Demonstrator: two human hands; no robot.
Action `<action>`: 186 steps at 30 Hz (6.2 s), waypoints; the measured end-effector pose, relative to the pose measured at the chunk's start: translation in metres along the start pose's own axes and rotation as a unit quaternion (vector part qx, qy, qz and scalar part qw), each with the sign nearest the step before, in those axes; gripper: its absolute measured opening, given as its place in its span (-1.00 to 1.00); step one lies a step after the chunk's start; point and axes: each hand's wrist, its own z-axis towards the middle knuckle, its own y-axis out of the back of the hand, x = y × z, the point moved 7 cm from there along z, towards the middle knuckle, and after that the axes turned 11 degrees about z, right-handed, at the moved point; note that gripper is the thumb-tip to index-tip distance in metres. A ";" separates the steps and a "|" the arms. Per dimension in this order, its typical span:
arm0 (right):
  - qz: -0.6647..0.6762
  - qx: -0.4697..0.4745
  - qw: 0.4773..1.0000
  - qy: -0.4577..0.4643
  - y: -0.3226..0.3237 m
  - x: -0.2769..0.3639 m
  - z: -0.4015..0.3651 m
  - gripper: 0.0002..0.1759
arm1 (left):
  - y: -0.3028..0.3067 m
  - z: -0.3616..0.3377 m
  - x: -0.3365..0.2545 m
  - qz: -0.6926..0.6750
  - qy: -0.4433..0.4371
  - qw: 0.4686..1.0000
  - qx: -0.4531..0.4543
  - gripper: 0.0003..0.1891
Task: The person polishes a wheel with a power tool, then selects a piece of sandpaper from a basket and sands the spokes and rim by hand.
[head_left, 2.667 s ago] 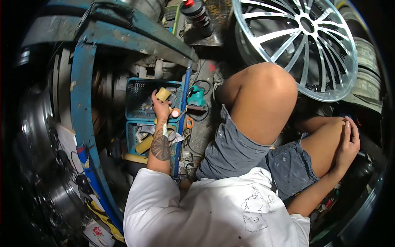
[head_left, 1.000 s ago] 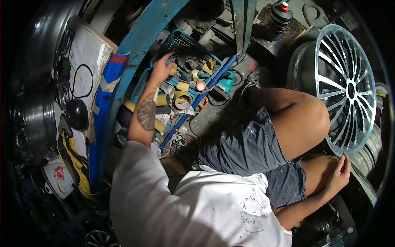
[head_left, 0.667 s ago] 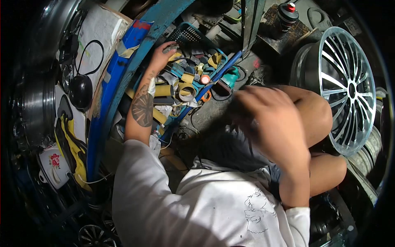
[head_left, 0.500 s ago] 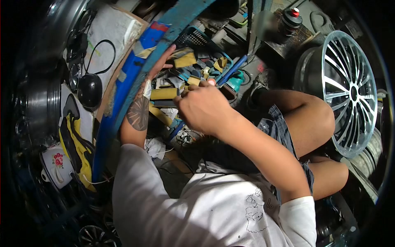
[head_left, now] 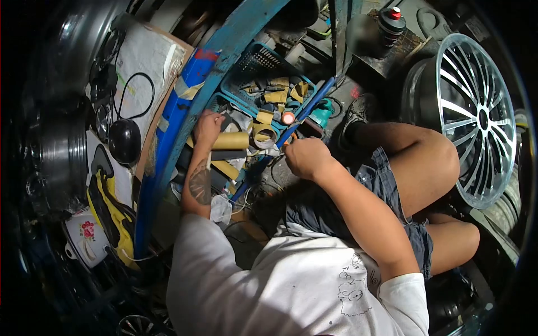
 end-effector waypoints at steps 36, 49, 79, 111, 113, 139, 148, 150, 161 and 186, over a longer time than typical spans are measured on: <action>0.428 -0.336 0.837 0.059 0.040 -0.015 -0.128 -0.82 | 0.031 -0.179 -0.273 -0.877 0.242 0.315 0.269 -0.70; 0.109 -0.175 0.978 0.020 -0.006 0.000 -0.104 -0.78 | -0.032 -0.089 -0.161 -0.578 0.255 0.760 0.151 -0.67; 0.618 -0.292 0.730 -0.011 0.021 -0.041 -0.102 -0.58 | 0.137 -0.062 -0.259 -0.531 -0.151 0.811 0.194 -0.47; 0.096 -0.332 0.936 0.064 0.017 -0.003 -0.168 -0.69 | -0.043 -0.003 -0.075 0.043 -0.116 0.958 0.259 -0.86; 0.081 -0.320 0.943 0.049 0.017 -0.003 -0.164 -0.69 | -0.029 0.009 -0.096 0.125 -0.211 0.967 0.062 -0.86; 0.027 -0.289 0.957 -0.011 0.024 -0.006 -0.136 -0.68 | -0.087 0.113 -0.175 0.043 -0.092 0.995 0.011 -0.41; 0.008 -0.313 0.950 -0.018 0.027 -0.006 -0.136 -0.78 | -0.155 0.025 -0.232 0.071 -0.210 0.962 0.156 -0.19; 0.001 -0.311 0.950 -0.026 0.027 -0.007 -0.138 -0.78 | -0.137 0.039 -0.225 0.155 -0.228 0.942 0.189 -0.13; 0.016 -0.348 0.937 -0.013 0.027 -0.012 -0.149 -0.89 | -0.107 0.080 -0.178 0.392 -0.258 0.879 0.090 -0.40; -0.001 -0.321 0.947 0.010 0.019 0.007 -0.152 -0.76 | -0.022 0.044 -0.131 -0.026 -0.173 0.981 -0.079 -0.81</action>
